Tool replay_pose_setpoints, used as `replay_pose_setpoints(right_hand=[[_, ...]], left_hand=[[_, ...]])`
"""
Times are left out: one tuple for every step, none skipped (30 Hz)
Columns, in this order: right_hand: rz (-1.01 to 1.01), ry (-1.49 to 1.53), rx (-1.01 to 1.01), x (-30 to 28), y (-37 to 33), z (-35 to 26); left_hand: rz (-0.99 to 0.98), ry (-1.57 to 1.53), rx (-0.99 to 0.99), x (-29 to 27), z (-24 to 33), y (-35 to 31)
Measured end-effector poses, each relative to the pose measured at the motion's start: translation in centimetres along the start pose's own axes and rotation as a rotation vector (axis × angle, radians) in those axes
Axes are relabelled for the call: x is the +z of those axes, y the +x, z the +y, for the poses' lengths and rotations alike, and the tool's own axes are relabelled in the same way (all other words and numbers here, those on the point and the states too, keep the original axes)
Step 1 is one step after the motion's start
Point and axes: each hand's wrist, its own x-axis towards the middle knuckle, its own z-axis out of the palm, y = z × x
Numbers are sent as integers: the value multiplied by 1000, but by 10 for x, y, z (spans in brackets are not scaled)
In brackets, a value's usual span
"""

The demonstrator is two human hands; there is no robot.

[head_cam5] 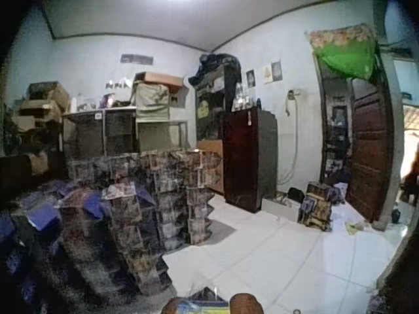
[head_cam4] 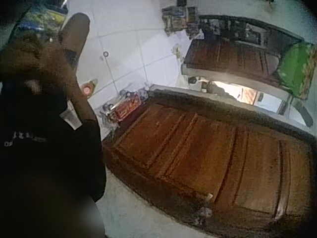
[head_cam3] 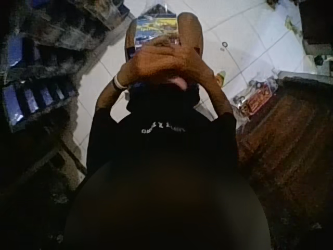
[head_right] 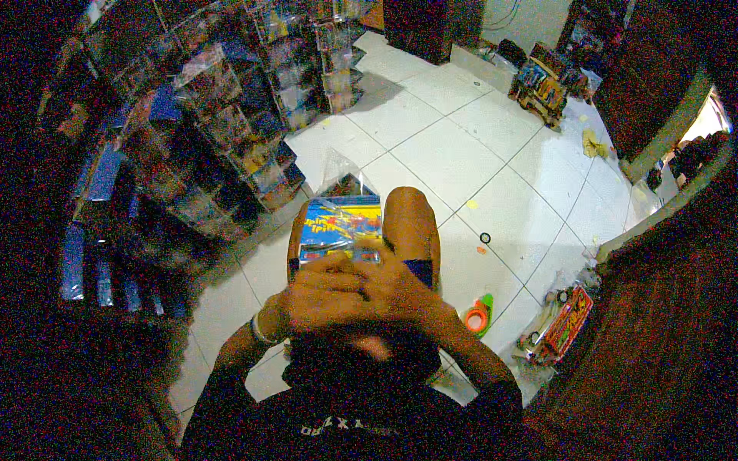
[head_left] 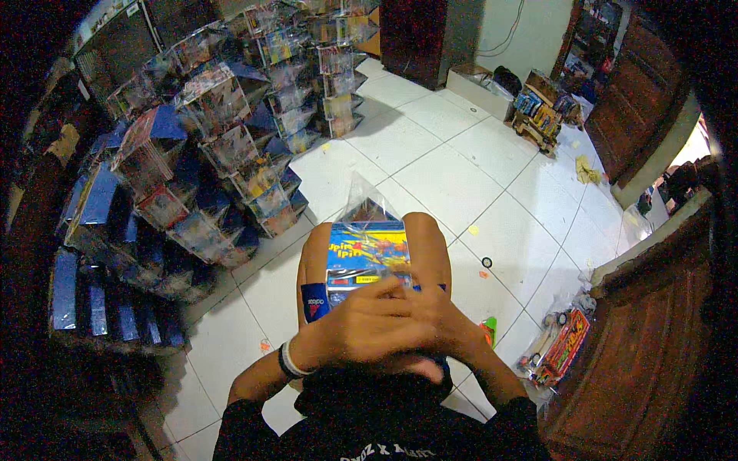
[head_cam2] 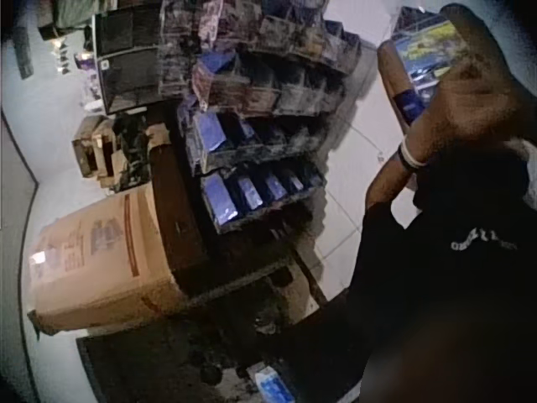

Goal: The person sits on the floor and repeatedly wraps small rectangular boxes with clear plastic film using a handheld tape dispenser. They smooth the film, tear off pieces of tape, and seal each box before placing it aside.

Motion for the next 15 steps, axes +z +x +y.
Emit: replay_pose_setpoints(right_hand=[[-40, -44, -10, -7, -2, -5], [-24, -101, -48, -17, -4, -14], [-1, -161, -78, -27, -5, -22], [38, -126, -60, -33, -4, -31], [44, -130, -57, -42, -4, -38], [49, -130, -53, -50, -4, -44], [19, -123, -67, -55, -2, -45], [60, -114, -57, -57, 0, -41], [70, -109, -3, -57, 4, -33], [74, -91, 32, -54, 8, -18], [136, -30, 26, -48, 13, 1], [80, -45, 52, -40, 17, 19], [56, -21, 50, -30, 23, 41], [112, 69, 113, -18, 31, 58], [130, 169, 193, -7, 38, 72]], left_hand=[[-66, -80, -6, -12, -9, 3], [-38, -229, -93, -22, -17, 4], [-64, -248, -231, -32, -28, 3], [5, -233, -331, -32, -40, 4], [38, -191, -457, -32, -49, 1], [-9, -206, -407, -31, -54, -5], [-95, -197, -389, -28, -55, -14], [-115, -217, -346, -23, -53, -25], [-17, -312, -452, -14, -43, -38], [42, -268, -556, -5, -36, -50], [141, -251, -563, 5, -29, -61], [194, -291, -679, 9, -26, -71], [239, -312, -727, 13, -26, -79], [306, -309, -744, 15, -28, -85], [330, -293, -771, 16, -31, -88]])
